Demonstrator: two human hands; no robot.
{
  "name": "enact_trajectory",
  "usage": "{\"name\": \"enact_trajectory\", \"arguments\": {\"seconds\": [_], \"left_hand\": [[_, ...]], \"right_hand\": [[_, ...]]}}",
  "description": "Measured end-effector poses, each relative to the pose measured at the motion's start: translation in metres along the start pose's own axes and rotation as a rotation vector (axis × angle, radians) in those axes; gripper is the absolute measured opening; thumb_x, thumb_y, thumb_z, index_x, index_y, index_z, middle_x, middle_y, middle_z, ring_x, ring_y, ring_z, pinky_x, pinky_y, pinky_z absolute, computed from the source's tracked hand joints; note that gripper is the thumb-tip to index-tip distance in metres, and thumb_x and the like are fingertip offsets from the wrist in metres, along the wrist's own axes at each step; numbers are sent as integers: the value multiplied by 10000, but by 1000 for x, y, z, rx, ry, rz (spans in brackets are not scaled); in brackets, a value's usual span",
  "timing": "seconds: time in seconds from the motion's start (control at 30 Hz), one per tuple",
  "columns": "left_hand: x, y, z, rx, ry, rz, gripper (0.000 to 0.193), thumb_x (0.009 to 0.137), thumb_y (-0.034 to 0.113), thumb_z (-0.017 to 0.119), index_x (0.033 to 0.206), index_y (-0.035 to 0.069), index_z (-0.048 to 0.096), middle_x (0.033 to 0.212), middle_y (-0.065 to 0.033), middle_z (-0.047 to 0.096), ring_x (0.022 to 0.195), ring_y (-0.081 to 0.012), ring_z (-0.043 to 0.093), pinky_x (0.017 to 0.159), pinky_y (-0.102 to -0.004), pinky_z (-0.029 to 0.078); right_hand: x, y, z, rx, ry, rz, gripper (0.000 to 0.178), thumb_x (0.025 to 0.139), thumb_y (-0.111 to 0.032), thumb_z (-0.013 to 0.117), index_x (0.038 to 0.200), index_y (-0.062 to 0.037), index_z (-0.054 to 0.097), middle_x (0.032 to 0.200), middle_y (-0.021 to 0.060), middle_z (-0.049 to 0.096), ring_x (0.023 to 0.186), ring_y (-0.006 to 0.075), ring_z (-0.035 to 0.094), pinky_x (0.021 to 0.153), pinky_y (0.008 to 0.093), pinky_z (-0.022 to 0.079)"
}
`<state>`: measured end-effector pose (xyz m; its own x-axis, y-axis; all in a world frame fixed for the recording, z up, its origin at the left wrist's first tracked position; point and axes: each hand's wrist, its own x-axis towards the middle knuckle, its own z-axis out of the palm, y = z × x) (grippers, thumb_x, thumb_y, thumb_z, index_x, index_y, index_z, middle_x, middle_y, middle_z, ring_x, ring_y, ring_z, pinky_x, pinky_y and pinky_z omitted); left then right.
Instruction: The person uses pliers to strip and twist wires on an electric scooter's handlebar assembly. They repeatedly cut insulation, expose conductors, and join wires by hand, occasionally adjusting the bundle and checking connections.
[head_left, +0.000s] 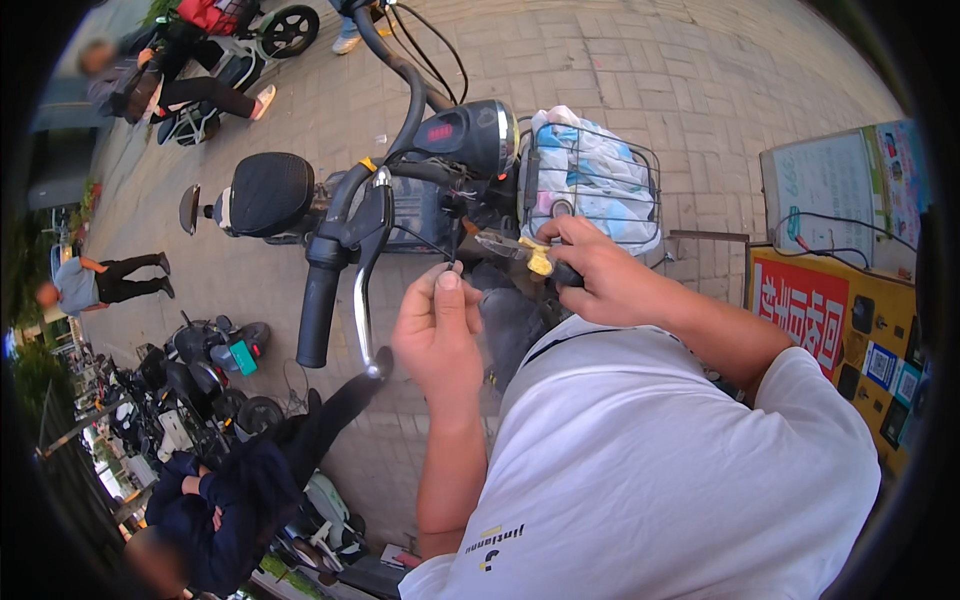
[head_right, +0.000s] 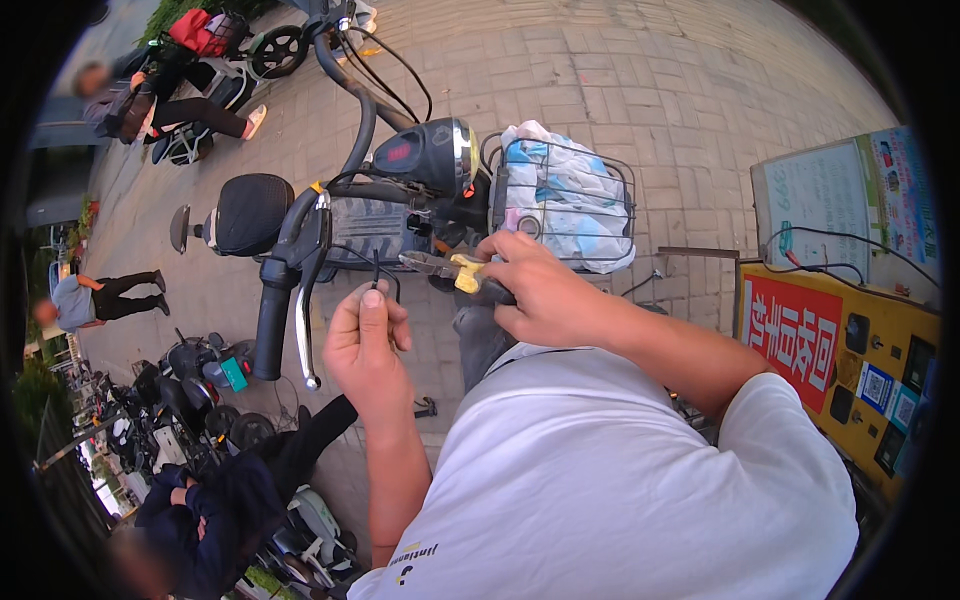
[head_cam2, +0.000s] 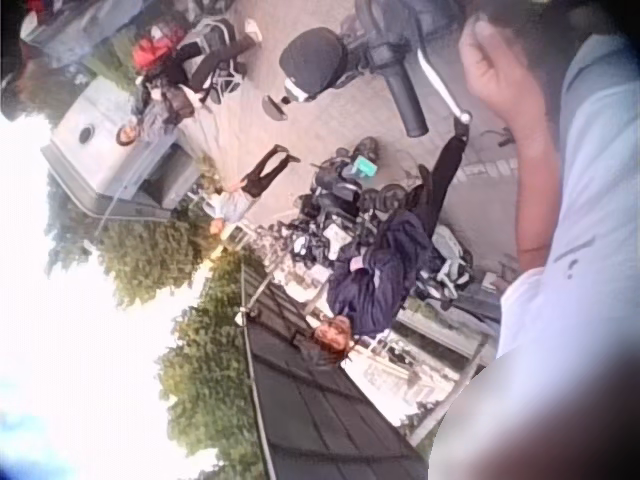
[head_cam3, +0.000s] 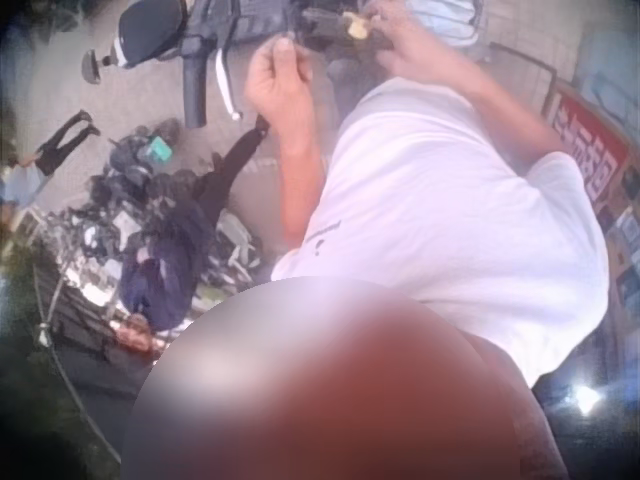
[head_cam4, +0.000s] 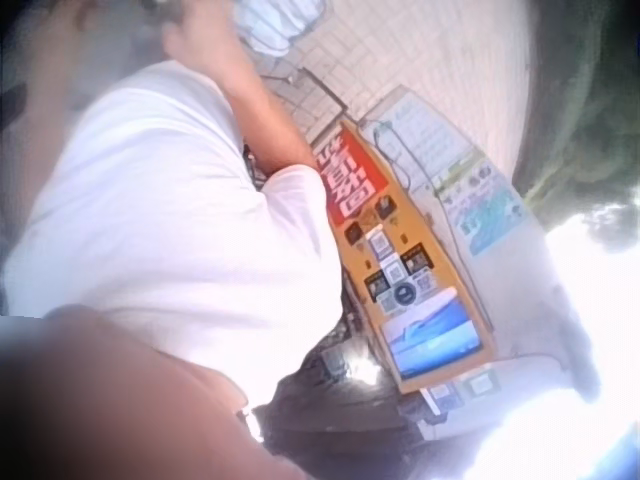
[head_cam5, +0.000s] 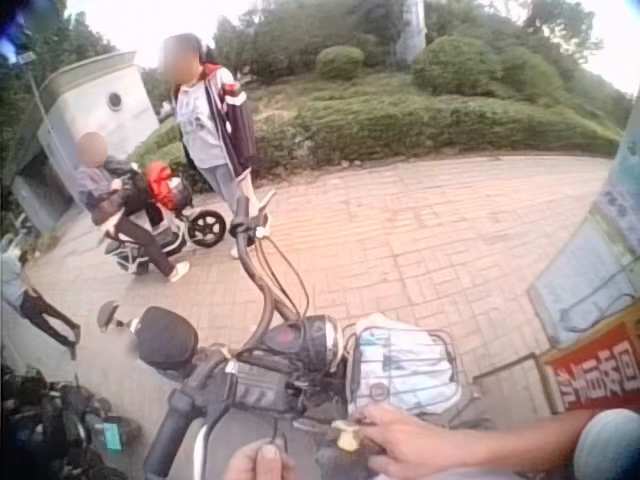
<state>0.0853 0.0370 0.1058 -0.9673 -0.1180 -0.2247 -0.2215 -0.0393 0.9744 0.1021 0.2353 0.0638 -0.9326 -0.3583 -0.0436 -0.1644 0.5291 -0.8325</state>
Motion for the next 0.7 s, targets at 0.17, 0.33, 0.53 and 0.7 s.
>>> {"name": "enact_trajectory", "arguments": {"seconds": [0.17,0.33,0.53,0.7], "left_hand": [[-10,3,3,-16,73,41,168,964,106,572,1027,-42,621,756,-70,614,527,-67,459,492,-191,360],[-17,2,4,-66,63,79,179,967,96,563,1057,-50,611,775,-83,627,532,-61,461,494,-184,363],[-16,3,8,65,68,133,201,980,119,547,1053,-57,613,757,-74,639,532,-46,451,498,-178,357],[-15,2,13,144,92,142,204,984,121,543,1038,-59,622,723,-47,633,537,-30,444,504,-171,356]], "right_hand": [[3,-6,5,-52,111,-164,392,690,-23,634,1074,57,622,1173,167,520,1105,340,479,930,396,407],[4,-11,7,122,9,-158,360,684,10,636,1039,62,617,1155,183,526,1065,349,523,895,390,461],[5,-10,6,147,15,-163,349,666,12,632,1008,76,616,1127,195,537,1039,357,536,885,397,472],[5,-7,4,161,-1,-157,371,668,6,635,1030,85,615,1131,202,535,1046,359,533,895,395,468]]}}
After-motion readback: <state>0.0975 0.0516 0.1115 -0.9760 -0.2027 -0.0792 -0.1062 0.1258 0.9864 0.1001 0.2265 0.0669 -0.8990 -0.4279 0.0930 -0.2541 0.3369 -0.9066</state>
